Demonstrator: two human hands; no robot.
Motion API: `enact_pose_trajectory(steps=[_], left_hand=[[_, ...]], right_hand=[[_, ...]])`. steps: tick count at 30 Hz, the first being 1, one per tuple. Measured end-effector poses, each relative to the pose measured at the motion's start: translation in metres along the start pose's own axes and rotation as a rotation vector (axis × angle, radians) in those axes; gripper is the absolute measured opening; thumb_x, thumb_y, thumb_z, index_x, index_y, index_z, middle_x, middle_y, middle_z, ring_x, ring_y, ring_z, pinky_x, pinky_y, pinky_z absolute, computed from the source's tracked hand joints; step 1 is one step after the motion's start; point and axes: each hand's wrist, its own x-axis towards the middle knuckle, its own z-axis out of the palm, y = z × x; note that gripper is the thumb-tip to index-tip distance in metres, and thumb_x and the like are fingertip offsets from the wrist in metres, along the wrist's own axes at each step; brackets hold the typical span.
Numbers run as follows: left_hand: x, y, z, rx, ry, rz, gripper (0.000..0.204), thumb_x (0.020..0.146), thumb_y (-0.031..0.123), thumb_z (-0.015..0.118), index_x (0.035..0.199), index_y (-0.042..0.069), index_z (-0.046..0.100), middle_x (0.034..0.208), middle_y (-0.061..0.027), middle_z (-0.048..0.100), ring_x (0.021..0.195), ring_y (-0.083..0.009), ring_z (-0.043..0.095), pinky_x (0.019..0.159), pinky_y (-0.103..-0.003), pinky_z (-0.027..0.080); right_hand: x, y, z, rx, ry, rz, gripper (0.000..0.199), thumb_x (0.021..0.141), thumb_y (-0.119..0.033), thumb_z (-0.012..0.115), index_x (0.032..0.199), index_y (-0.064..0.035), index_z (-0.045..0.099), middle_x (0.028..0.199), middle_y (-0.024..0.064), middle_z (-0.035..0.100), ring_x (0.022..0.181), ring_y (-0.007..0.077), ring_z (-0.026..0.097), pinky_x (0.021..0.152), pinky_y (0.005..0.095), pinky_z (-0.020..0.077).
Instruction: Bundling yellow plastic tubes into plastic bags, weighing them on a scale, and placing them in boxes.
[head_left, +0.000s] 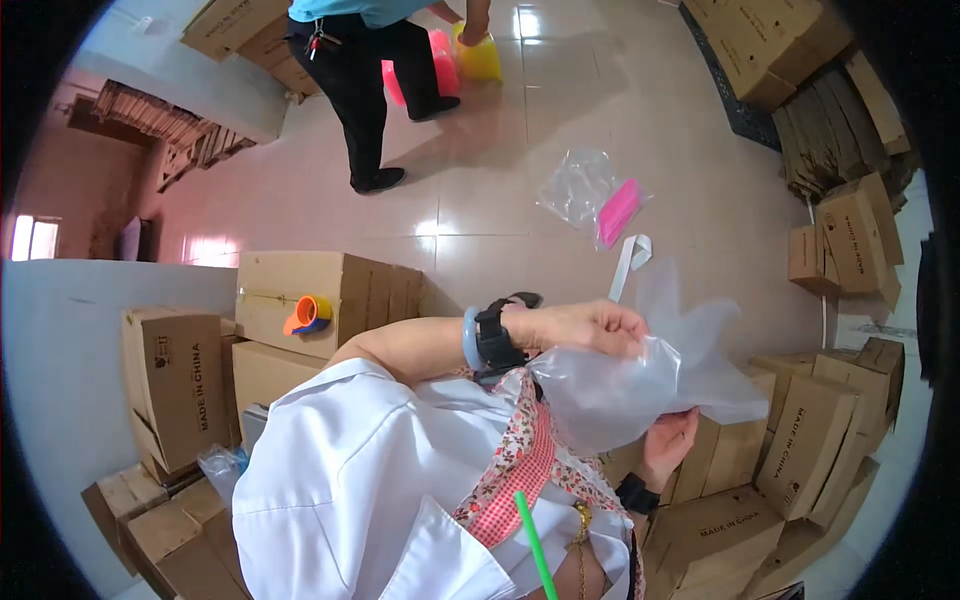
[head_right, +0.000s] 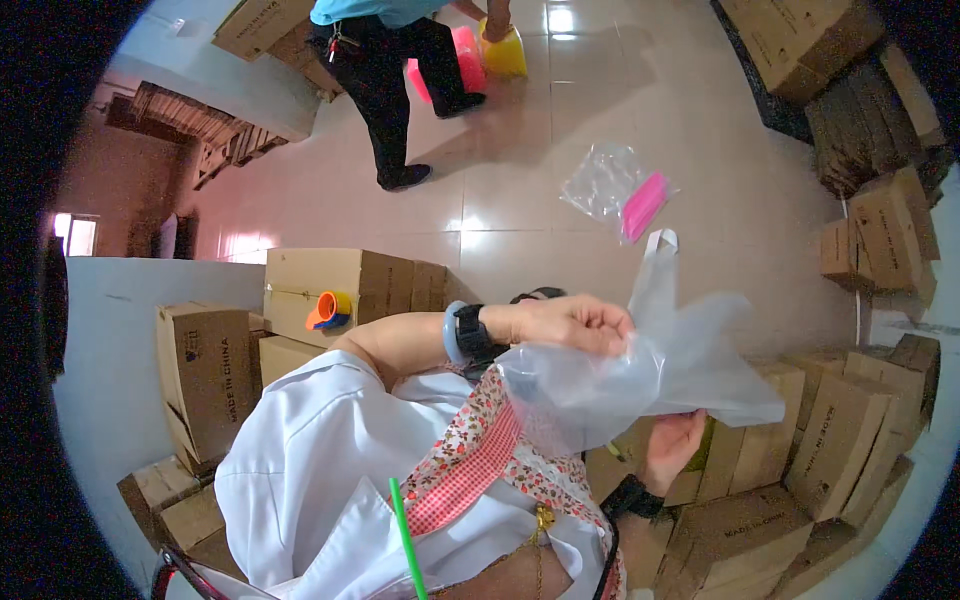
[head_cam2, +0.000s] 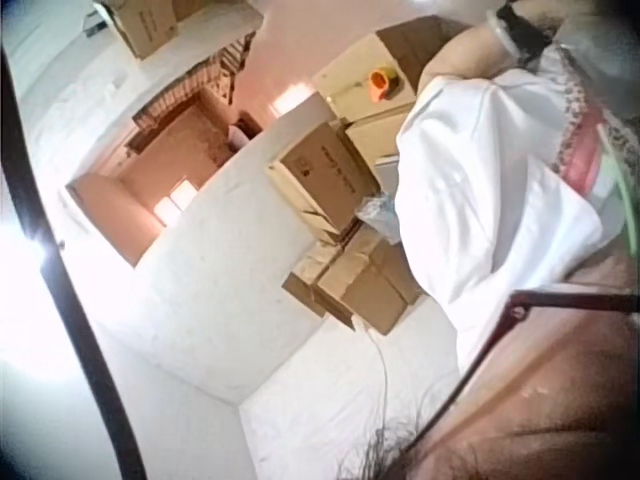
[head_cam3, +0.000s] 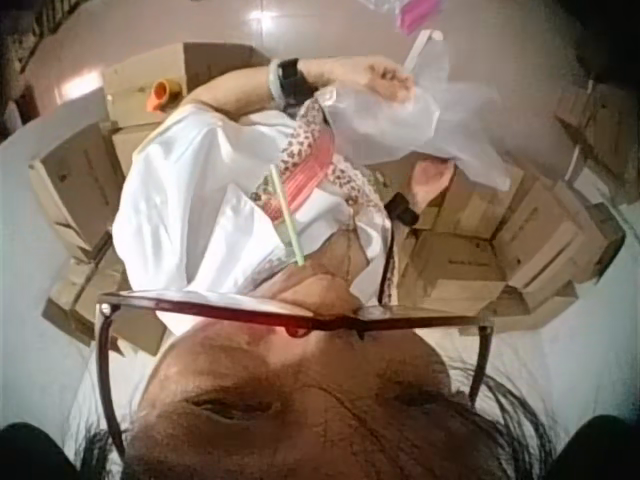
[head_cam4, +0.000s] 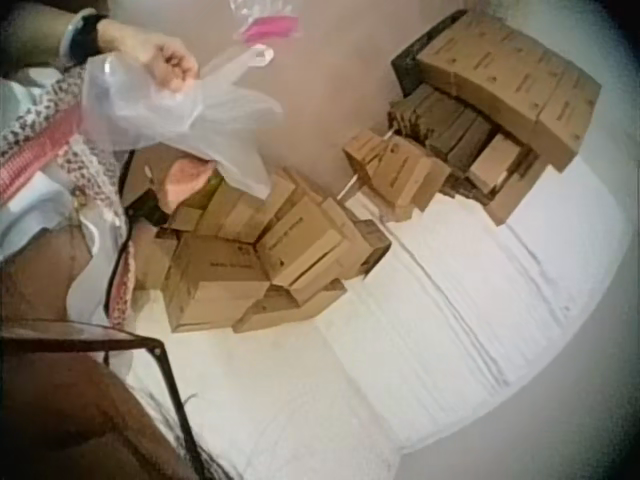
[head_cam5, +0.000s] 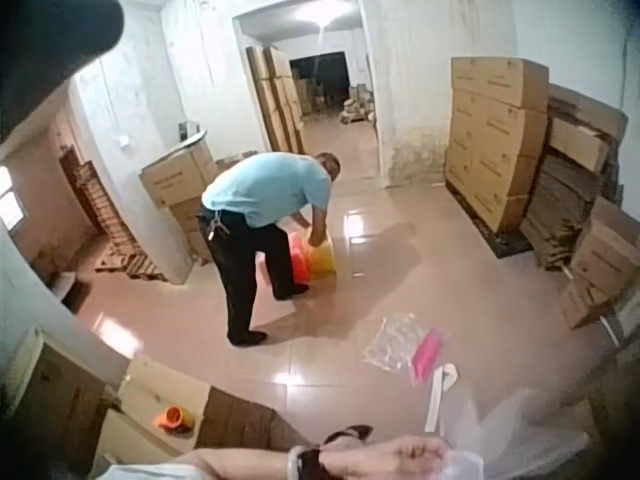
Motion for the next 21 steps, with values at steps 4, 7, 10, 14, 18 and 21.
enact_pose_trajectory(steps=[4,7,10,14,18,21], left_hand=[[0.011,-0.005,-0.013,0.107,0.012,0.005,0.016,0.09,0.019,0.055,0.094,0.003,0.056,0.069,0.0077,0.052,0.064,-0.0003,0.046,0.055,-0.019,0.038],[0.021,0.004,-0.018,0.22,-0.094,0.04,0.016,0.09,0.018,0.055,0.093,0.003,0.056,0.067,0.0079,0.049,0.061,-0.0006,0.044,0.053,-0.019,0.036],[0.027,0.009,-0.025,0.3,-0.199,0.056,0.015,0.09,0.017,0.055,0.093,0.003,0.055,0.065,0.0078,0.048,0.06,-0.0008,0.043,0.052,-0.02,0.035],[0.03,0.02,-0.033,0.328,-0.343,0.019,0.014,0.09,0.016,0.053,0.093,0.003,0.055,0.067,0.007,0.048,0.062,-0.0014,0.043,0.054,-0.021,0.036],[0.017,0.029,-0.042,0.241,-0.404,-0.065,0.014,0.092,0.015,0.05,0.094,0.002,0.054,0.07,0.0051,0.048,0.066,-0.003,0.043,0.059,-0.022,0.038],[0.01,0.036,-0.049,0.167,-0.483,-0.141,0.013,0.093,0.015,0.05,0.094,0.002,0.054,0.069,0.0036,0.048,0.065,-0.0043,0.043,0.059,-0.023,0.038]], right_hand=[[-0.002,-0.011,0.001,0.217,0.005,-0.028,0.044,0.091,-0.028,0.047,0.128,-0.0048,0.043,0.124,0.0081,0.05,0.113,0.0256,0.048,0.097,0.0374,0.038],[0.0,-0.024,0.034,0.061,0.047,-0.135,0.046,0.091,-0.03,0.045,0.129,-0.0053,0.041,0.126,0.009,0.049,0.116,0.0261,0.046,0.099,0.04,0.036],[0.008,-0.039,0.071,-0.183,0.106,-0.257,0.048,0.091,-0.033,0.042,0.131,-0.006,0.039,0.129,0.0097,0.046,0.121,0.0262,0.042,0.102,0.0426,0.0326],[0.021,-0.059,0.096,-0.238,0.108,-0.164,0.05,0.091,-0.036,0.044,0.131,-0.0057,0.039,0.131,0.0103,0.044,0.123,0.0266,0.039,0.104,0.0424,0.0294],[0.034,-0.066,0.1,-0.279,0.088,-0.078,0.052,0.091,-0.038,0.045,0.131,-0.0055,0.039,0.133,0.0108,0.042,0.124,0.0269,0.037,0.106,0.0423,0.0269],[0.041,-0.065,0.067,0.328,-0.276,0.157,0.044,0.093,-0.029,0.045,0.129,-0.0051,0.041,0.131,0.0105,0.045,0.12,0.0245,0.042,0.104,0.0392,0.0309]])
